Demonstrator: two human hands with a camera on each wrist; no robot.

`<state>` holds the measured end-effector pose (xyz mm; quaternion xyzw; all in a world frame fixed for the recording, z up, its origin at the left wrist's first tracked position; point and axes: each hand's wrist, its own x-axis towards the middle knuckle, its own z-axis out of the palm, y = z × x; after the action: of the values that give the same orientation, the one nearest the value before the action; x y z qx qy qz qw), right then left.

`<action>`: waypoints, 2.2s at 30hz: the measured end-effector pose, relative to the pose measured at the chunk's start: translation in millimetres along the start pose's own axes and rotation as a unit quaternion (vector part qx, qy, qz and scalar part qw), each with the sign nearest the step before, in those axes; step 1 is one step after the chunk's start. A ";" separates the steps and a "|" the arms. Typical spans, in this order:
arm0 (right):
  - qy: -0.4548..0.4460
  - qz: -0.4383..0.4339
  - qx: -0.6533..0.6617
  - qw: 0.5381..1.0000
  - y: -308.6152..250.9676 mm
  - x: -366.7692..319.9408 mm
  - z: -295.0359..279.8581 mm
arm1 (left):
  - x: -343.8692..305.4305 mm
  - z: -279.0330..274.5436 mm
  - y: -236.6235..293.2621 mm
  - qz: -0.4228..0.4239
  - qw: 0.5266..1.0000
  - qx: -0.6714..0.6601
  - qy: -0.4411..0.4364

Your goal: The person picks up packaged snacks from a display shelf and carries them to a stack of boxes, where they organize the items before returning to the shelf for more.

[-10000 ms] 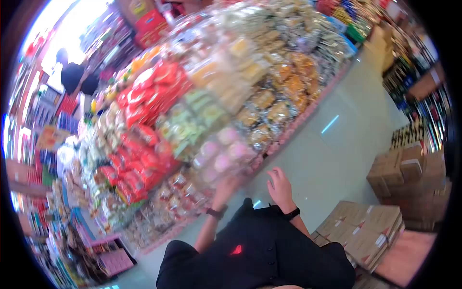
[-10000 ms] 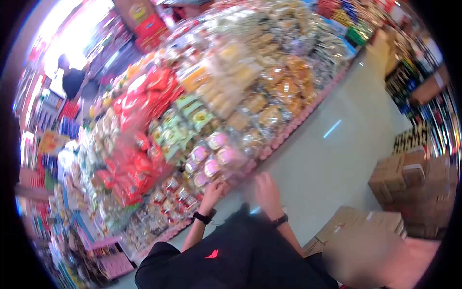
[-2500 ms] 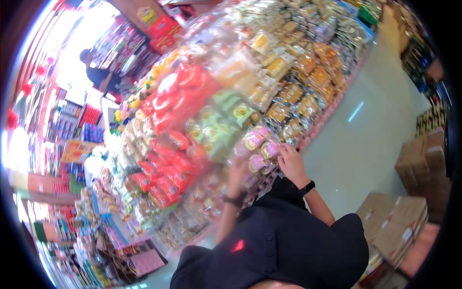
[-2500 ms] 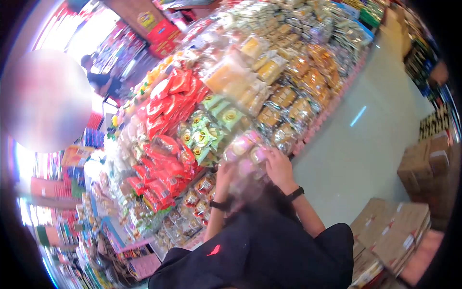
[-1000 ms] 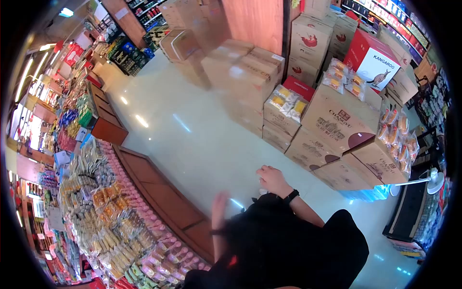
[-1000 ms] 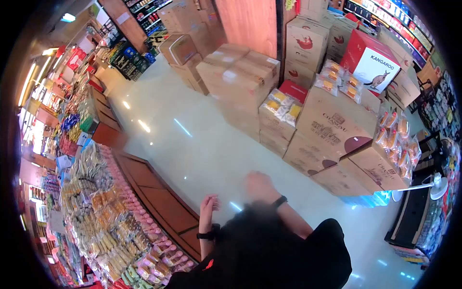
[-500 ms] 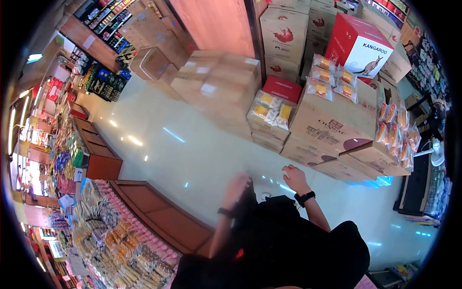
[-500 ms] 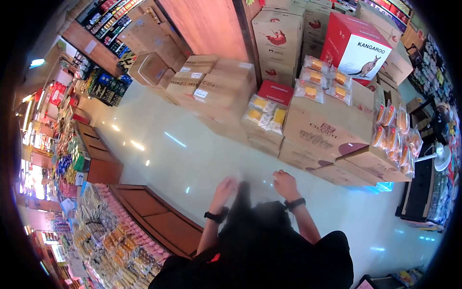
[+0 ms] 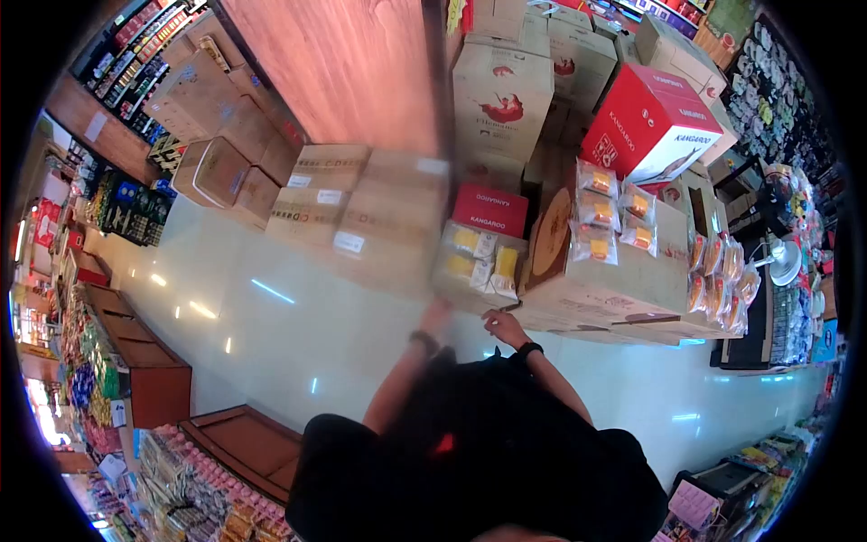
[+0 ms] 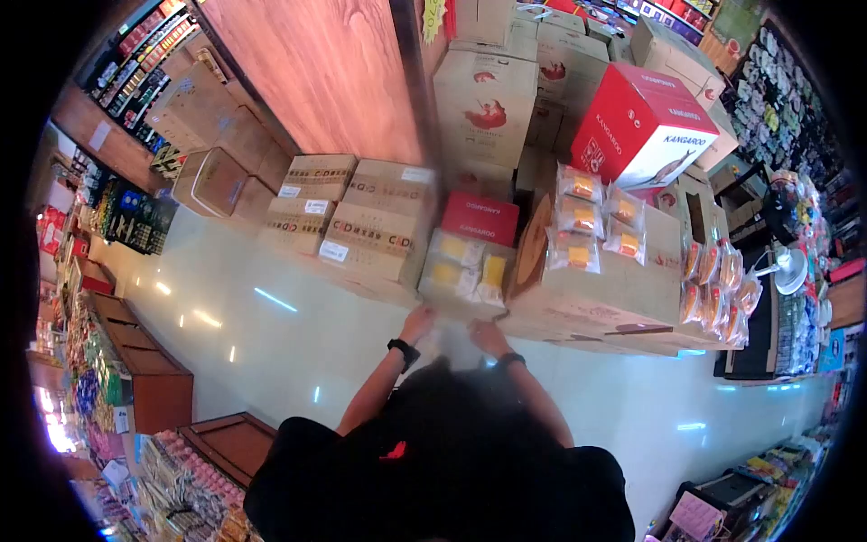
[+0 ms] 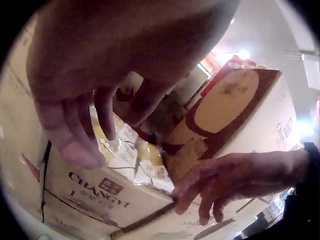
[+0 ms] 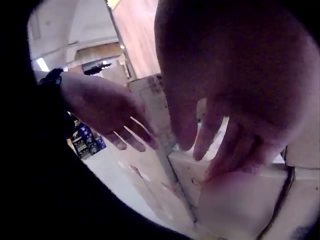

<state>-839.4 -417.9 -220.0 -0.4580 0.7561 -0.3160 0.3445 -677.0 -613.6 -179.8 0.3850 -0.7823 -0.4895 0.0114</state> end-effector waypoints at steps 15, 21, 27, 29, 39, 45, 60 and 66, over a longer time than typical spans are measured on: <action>-0.169 0.161 0.483 0.844 203.9 133.5 23.9 | 120.2 30.9 -12.8 -0.020 0.978 0.198 0.070; -0.169 0.108 0.361 0.911 162.4 160.3 -18.5 | 103.9 65.7 -10.1 -0.101 0.981 0.120 0.115; -0.153 0.122 0.237 0.952 108.7 152.0 -3.8 | 90.9 59.0 -22.8 -0.129 0.967 0.064 0.213; -0.137 0.109 0.141 0.974 81.7 138.3 -7.9 | 78.6 66.7 -25.4 -0.142 0.963 0.052 0.223; -0.238 -0.020 0.121 0.964 30.7 95.8 -7.3 | -21.3 106.4 -38.3 -0.215 0.928 -0.194 0.234; -0.340 -0.093 0.021 0.936 30.0 73.9 17.5 | -122.6 141.5 -38.6 -0.233 0.892 -0.298 0.249; -0.590 -0.175 -0.044 0.787 -112.4 -33.2 96.4 | -355.8 183.1 -1.7 -0.184 0.771 -0.335 0.509; -0.601 -0.374 -0.083 0.702 -139.8 -104.8 155.6 | -462.1 230.2 40.6 -0.219 0.676 -0.361 0.605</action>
<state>-610.9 -401.0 -172.5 -0.8226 0.1785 -0.0124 0.5397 -466.8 -146.7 -102.2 0.7233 -0.2608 -0.3827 0.5122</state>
